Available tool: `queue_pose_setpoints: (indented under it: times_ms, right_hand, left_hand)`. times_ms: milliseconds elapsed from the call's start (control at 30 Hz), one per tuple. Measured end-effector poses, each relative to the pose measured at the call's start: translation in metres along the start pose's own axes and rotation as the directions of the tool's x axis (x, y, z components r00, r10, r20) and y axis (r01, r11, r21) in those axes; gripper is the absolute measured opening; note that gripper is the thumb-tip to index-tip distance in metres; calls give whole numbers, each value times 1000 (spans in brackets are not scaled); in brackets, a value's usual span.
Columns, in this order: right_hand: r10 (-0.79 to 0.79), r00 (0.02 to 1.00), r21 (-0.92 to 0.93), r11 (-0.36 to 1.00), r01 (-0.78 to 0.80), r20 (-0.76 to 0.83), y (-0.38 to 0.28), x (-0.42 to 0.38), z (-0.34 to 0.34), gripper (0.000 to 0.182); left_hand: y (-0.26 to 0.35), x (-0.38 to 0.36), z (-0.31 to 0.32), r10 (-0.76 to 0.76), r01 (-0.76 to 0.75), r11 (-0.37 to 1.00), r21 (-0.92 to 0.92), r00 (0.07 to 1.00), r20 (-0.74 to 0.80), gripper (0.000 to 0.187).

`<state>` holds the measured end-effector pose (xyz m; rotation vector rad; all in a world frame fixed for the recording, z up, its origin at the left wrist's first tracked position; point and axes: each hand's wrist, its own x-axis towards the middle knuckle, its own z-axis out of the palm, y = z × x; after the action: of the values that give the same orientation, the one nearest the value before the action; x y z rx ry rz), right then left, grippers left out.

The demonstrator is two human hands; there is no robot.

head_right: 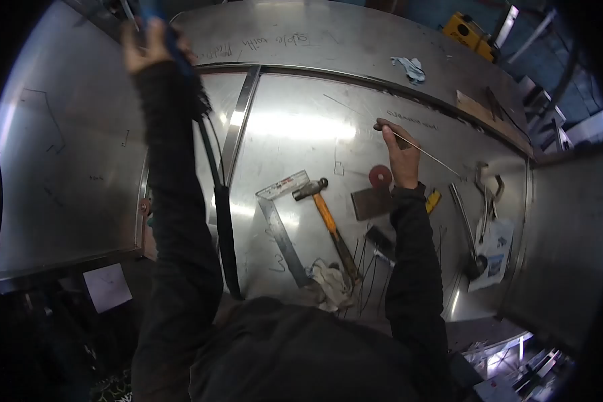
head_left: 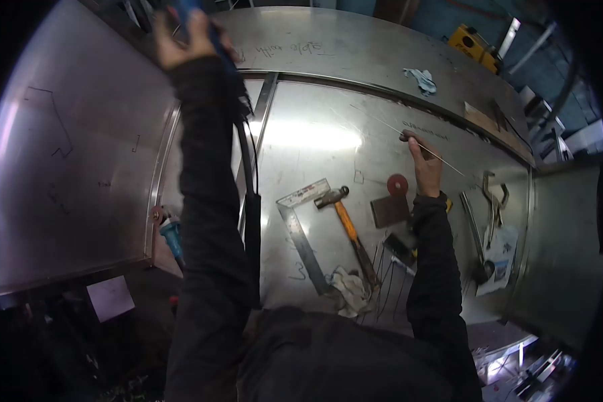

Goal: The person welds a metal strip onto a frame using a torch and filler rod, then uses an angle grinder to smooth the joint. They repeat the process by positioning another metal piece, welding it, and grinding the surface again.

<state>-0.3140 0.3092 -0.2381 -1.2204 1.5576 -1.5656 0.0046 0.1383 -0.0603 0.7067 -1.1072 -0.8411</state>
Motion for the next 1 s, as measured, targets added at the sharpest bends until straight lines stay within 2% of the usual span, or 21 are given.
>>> queue_pose_setpoints:
  times_ms: [67,167,233,300,367,433,500,533,633,667,733,800,867,1000]
  right_hand:
    - [4,993,-1,1000,-4,115,32,44,18,25]
    - [-28,990,-40,999,34,136,62,104,57,26]
    - [-38,983,83,996,24,181,87,138,83,28]
    - [4,984,135,990,-29,179,105,166,104,28]
    - [-27,967,95,996,3,255,122,193,121,32]
    - [-13,958,89,996,-13,288,131,209,137,32]
    - [-3,948,81,996,-24,317,141,222,152,32]
    - [-10,939,75,997,-17,343,145,227,158,32]
    - [-29,923,69,998,2,384,151,237,173,33]
    - [-23,929,56,998,2,370,152,237,176,32]
    - [-18,937,45,999,2,349,156,236,180,31]
    - [-85,927,86,995,58,366,160,231,180,28]
    - [-84,928,79,995,59,363,161,225,179,28]
    - [-92,932,93,994,63,350,168,223,188,27]
  left_hand:
    - [-83,-17,-10,-161,165,985,52,985,-66,61]
    - [-194,-42,-48,-321,326,939,106,945,-68,65]
    - [-235,-61,-67,-386,416,851,320,909,-156,67]
    - [-259,-70,-76,-413,454,836,308,890,-192,67]
    - [-274,-78,-82,-426,502,802,325,861,-278,66]
    - [-287,-82,-91,-409,497,769,403,866,-288,66]
    - [-293,-80,-97,-340,416,655,631,908,-245,67]
    - [-294,-79,-97,-340,420,650,633,906,-251,67]
    - [-292,-72,-90,-411,479,469,742,862,-297,67]
    - [-308,-75,-102,-265,315,499,807,942,-204,67]
    - [-306,-74,-105,-295,311,515,799,939,-176,67]
    - [-302,-72,-103,-328,306,538,785,934,-139,67]
    - [-293,-70,-100,-454,380,541,750,883,-119,66]
    - [-307,-69,-108,-405,346,608,715,909,-96,60]
